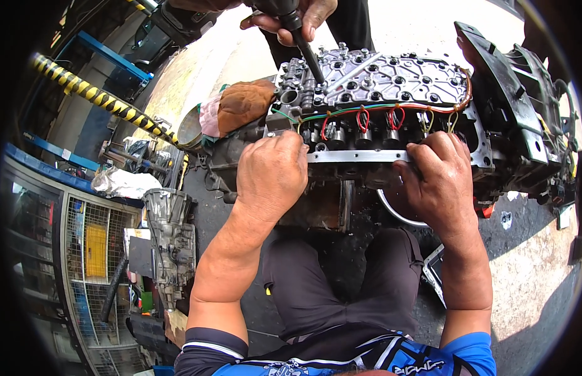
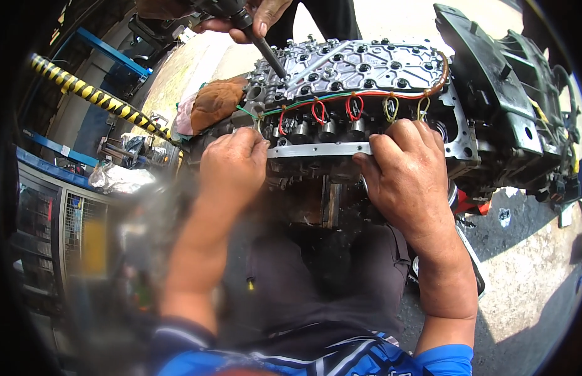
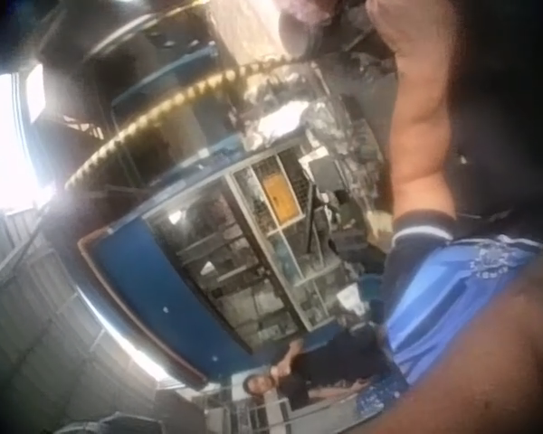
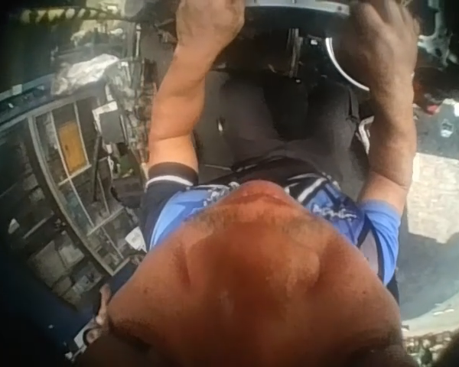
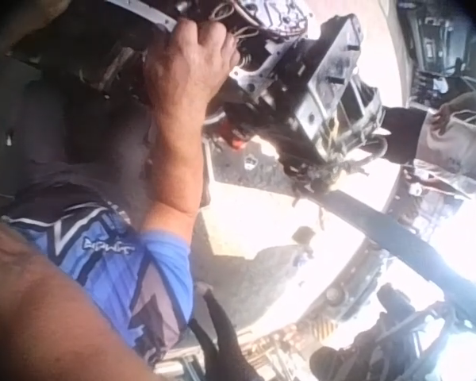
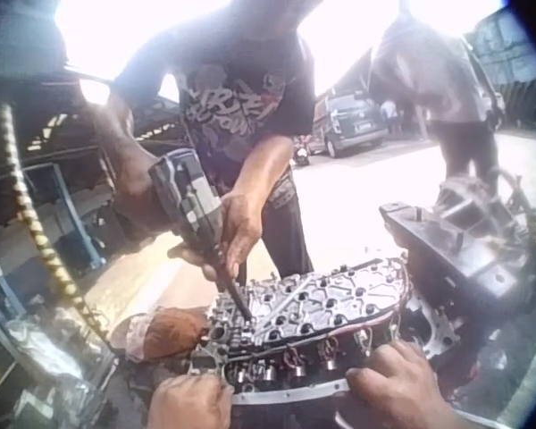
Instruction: Assembling and aligning the valve body on an automatic transmission unit.
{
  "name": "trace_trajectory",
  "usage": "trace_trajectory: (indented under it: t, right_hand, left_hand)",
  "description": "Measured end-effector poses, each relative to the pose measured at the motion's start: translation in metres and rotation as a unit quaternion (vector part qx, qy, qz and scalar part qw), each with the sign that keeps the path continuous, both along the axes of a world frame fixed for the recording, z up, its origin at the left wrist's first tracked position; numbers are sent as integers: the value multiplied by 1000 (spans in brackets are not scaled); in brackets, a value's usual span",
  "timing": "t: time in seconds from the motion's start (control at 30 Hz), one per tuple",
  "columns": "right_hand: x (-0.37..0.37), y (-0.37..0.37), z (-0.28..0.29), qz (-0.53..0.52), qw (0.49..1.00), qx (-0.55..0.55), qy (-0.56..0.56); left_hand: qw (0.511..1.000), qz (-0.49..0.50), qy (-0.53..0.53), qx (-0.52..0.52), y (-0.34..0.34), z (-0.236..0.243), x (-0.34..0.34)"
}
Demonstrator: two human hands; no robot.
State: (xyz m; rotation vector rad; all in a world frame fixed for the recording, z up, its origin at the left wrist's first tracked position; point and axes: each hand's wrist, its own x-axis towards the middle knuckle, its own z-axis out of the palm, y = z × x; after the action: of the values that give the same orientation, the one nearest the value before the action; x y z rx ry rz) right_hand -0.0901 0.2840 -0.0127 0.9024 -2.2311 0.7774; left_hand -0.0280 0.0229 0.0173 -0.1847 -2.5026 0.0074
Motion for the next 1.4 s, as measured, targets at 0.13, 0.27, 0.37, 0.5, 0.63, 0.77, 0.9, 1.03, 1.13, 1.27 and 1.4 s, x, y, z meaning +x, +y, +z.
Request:
trace_trajectory:
  t: [0.13, 0.27, 0.37, 0.5, 0.63, 0.77, 0.9, 1.03, 1.13, 1.27, 1.4]
  right_hand:
    - [-1, 0, 1, 1, 1000, 0, 4]
    - [-1, 1, 2, -8, 1000, 12, -10]
    - [-3, 0, 1, -10, 1000, 10, -9]
    - [-4, 0, 1, -1, 1000, 4, 1]
    - [-3, 0, 1, -5, 1000, 11, -4]
    - [-1, 3, 2, -4, 1000, 20, -9]
    - [0, -2, -1, -11, 1000, 11, -1]
    - [-2, 1, 0, -8, 1000, 3, -4]
    - [-3, 2, 0, 4, 1000, 5, -7]
    - [-5, 4, -4, 4, 1000, -11, 5]
    - [-6, 4, -7, 3, 1000, -13, 18]
  left_hand:
    - [999, -5, 2, 32, 0, -2, -2]
    - [999, -8, -7, 43, -1, 0, -5]
    - [999, 4, -16, 47, -1, 0, -7]
    - [998, 16, -19, 49, -2, 0, -7]
    - [997, 40, -24, 56, 2, 0, -9]
    - [999, 31, -25, 28, 5, 2, -8]
    - [999, 31, -12, 40, 2, -1, -7]
    - [999, 10, -12, 34, 6, 5, -5]
    - [999, -36, 13, -21, 15, 10, -5]
    - [993, -64, -41, -86, 15, 12, -19]
    - [988, -86, -57, -115, 15, 12, -25]
